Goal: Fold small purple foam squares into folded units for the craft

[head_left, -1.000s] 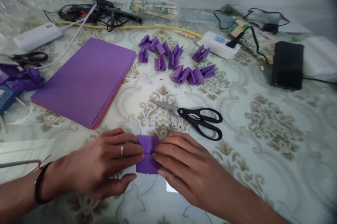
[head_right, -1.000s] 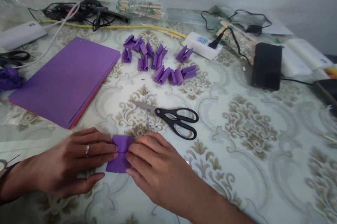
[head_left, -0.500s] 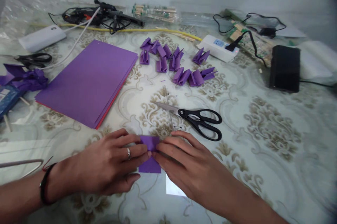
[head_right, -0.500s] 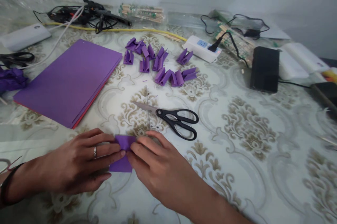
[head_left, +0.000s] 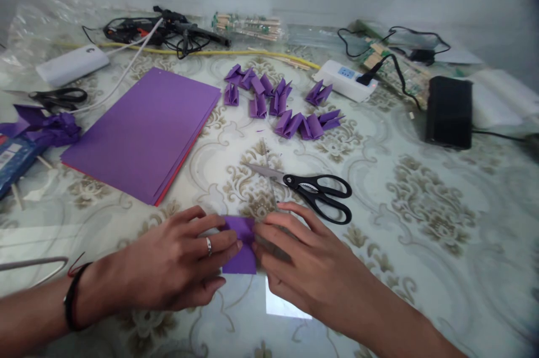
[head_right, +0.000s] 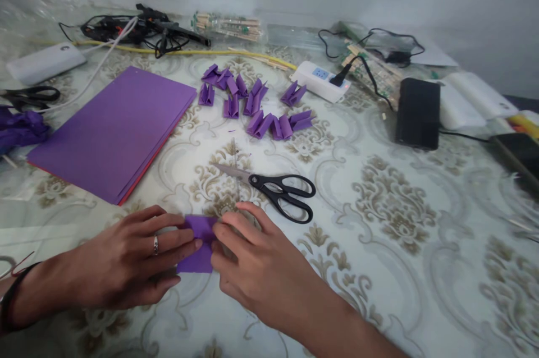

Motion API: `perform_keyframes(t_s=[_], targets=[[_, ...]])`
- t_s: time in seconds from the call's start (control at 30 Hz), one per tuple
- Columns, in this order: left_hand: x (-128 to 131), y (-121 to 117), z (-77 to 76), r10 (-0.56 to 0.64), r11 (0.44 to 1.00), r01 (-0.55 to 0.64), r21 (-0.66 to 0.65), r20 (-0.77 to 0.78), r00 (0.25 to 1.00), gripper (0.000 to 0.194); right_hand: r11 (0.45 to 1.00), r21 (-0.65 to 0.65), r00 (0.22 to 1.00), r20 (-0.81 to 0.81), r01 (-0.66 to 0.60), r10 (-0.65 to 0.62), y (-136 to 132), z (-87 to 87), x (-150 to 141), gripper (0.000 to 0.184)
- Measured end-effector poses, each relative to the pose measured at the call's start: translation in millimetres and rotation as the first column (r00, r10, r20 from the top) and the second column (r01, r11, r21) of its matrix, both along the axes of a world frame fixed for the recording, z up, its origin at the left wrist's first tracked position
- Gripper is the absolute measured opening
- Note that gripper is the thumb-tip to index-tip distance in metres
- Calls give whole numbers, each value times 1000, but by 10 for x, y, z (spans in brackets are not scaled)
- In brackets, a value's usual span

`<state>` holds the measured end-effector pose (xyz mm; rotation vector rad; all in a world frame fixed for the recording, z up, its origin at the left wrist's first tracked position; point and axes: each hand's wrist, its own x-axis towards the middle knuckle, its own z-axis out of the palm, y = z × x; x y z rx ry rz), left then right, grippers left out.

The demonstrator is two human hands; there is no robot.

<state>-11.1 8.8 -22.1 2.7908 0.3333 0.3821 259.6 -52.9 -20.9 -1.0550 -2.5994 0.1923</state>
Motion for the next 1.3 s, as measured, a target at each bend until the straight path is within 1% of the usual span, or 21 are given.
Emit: perform_keyframes(t_s=[0.13, 0.23, 0.33, 0.53, 0.67, 0.8, 0.93, 1.03, 1.2, 1.3], targets=[[15, -4, 4, 7, 1000, -7, 3, -12, 1000, 38, 1000, 26, 1000, -25, 0, 0, -2, -10, 4, 10], [26, -2, 3, 9, 1000, -9, 20, -16, 1000, 38, 999, 47, 999, -35, -12, 14, 5, -23, 5, 19], [27, 0, -4, 15, 999, -14, 35, -27, 1000, 38, 999, 43, 999, -17, -30, 31, 15, -25, 5, 22], [30, 6, 6, 14, 1000, -13, 21, -36, 999, 36, 999, 23, 999, -14, -34, 35, 26, -19, 8, 20], [34, 12, 7, 20, 1000, -20, 18, -17, 1000, 36, 999, 10, 999, -24, -34, 34, 28, -28, 4, 21], [13, 36, 7, 5, 1000, -3, -24, 58, 998, 35, 1000, 20, 999, -41, -17, 18, 18, -57, -11, 19], [-26, 63, 15, -3, 997, 13, -71, 145, 989, 29, 1000, 22, 998, -62, -18, 19, 11, -74, -12, 18], [-28, 71, 25, -6, 998, 15, -63, 131, 991, 25, 1000, 19, 996, -87, -10, 11, 8, -78, -12, 20], [7, 78, 48, -13, 1000, 14, -12, 78, 997, 22, 1000, 1, 998, -64, -22, 22, -2, -86, -30, 18], [5, 87, 67, -21, 999, 23, -27, 87, 996, 17, 999, -3, 997, -63, -32, 32, 0, -86, -34, 18]])
